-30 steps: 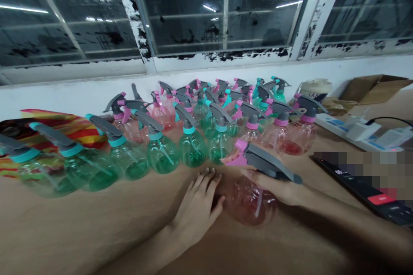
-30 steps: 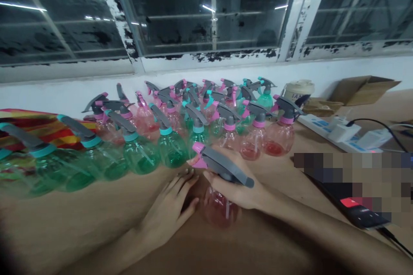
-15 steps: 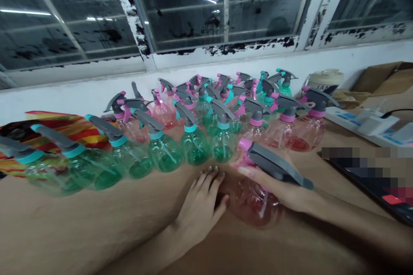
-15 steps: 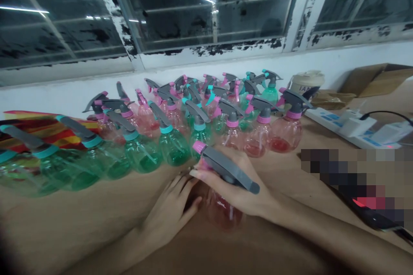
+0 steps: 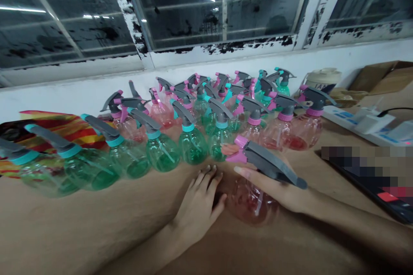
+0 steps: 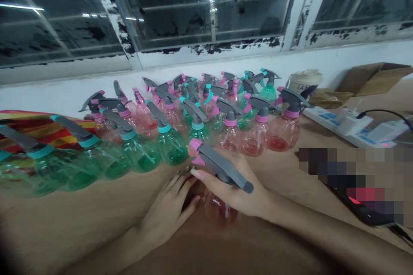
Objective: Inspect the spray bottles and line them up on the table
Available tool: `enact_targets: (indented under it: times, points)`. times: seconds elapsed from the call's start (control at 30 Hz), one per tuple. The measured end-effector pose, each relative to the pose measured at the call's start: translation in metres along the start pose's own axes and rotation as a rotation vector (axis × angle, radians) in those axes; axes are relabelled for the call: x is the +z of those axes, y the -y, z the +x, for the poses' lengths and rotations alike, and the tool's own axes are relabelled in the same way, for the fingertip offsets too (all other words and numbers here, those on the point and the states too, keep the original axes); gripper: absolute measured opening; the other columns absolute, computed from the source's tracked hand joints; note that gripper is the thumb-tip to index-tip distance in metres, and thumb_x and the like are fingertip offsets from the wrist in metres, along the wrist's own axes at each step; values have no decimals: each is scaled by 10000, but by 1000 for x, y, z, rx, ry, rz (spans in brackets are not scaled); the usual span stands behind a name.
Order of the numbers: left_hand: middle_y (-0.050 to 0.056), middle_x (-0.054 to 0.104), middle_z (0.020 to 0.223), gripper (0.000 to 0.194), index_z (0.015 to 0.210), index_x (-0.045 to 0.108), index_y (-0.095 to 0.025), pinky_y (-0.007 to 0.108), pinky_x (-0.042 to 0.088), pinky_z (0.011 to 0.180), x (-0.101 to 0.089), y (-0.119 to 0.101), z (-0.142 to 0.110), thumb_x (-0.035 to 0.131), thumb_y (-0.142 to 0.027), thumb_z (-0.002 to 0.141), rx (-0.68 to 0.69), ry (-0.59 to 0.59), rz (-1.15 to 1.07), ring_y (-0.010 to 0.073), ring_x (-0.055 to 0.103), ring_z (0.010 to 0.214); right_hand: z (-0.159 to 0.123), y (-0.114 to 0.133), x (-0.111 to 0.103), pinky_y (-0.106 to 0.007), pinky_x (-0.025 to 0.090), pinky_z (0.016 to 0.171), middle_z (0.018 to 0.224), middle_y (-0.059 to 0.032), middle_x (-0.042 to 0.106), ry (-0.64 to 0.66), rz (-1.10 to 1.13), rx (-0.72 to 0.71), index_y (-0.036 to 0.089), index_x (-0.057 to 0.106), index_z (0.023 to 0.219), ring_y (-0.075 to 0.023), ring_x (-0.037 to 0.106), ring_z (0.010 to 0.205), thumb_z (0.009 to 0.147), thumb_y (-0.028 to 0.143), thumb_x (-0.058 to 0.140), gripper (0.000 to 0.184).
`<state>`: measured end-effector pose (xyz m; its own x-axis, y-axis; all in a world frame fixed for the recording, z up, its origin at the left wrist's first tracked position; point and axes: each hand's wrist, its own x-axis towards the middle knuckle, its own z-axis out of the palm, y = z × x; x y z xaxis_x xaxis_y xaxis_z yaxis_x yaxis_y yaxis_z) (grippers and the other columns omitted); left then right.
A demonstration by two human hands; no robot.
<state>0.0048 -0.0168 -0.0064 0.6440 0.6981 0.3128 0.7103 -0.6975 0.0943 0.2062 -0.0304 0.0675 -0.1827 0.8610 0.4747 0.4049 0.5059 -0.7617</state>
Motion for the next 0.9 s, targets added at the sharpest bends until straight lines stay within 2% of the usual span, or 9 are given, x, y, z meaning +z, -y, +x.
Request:
enact_targets:
  times: [0.07,0.17,0.23,0.33,0.4,0.47,0.63,0.8,0.9]
  points:
    - [146,527,1288,372,1255,459,-125,478,407,972,-1,0,0,460,-288,921,-4,13,9,291,442,1233,0,1,-1,-296,485,550,627,22,574,5,20,-11,234,664,904,-151,550,560,826,355,569,173]
    - [146,520,1298,377,1257,470,-125,485,406,974,-2,0,0,466,-294,921,1,25,23,297,439,1235,1,4,-2,-312,518,733,874,-16,683,33,115,-33,238,652,1004,-173,642,773,827,312,583,204]
    - [154,520,1297,383,1256,476,-113,489,402,978,-2,0,1,481,-284,913,8,32,27,303,438,1233,1,6,-3,-310,514,774,930,-22,690,37,158,-20,240,648,1005,-180,653,839,821,293,594,198]
    - [158,528,1285,367,1235,494,-106,490,414,967,-2,0,0,486,-275,910,8,27,26,310,438,1232,2,7,-2,-291,509,642,788,0,667,36,127,5,233,647,931,-164,631,682,809,309,607,149]
    - [156,533,1277,350,1220,505,-111,495,420,958,-1,0,0,481,-275,912,5,12,24,312,436,1232,2,6,-2,-269,462,524,664,25,599,25,79,10,225,622,810,-135,555,553,802,343,613,118]
    - [155,533,1278,352,1222,506,-112,498,419,959,-2,-1,0,492,-268,907,1,13,27,314,436,1232,2,5,-1,-252,420,472,624,36,553,29,64,11,224,584,737,-116,498,510,803,365,612,158]
    - [158,514,1303,401,1258,494,-102,487,402,980,-4,-2,2,542,-250,889,-13,75,34,312,440,1227,2,5,-3,-258,472,642,698,28,581,94,102,14,228,557,739,-126,559,647,840,338,572,150]
    - [168,513,1302,387,1241,507,-88,486,398,985,-3,-2,2,538,-254,893,-11,79,45,314,440,1228,0,7,-5,-260,465,579,616,35,514,87,83,58,223,524,694,-124,523,588,847,386,555,225]
    - [167,517,1297,385,1240,503,-88,482,400,985,-3,-1,2,529,-253,893,-2,62,42,311,440,1230,1,7,-6,-292,498,638,675,10,597,79,81,24,228,590,762,-156,591,658,840,368,564,163]
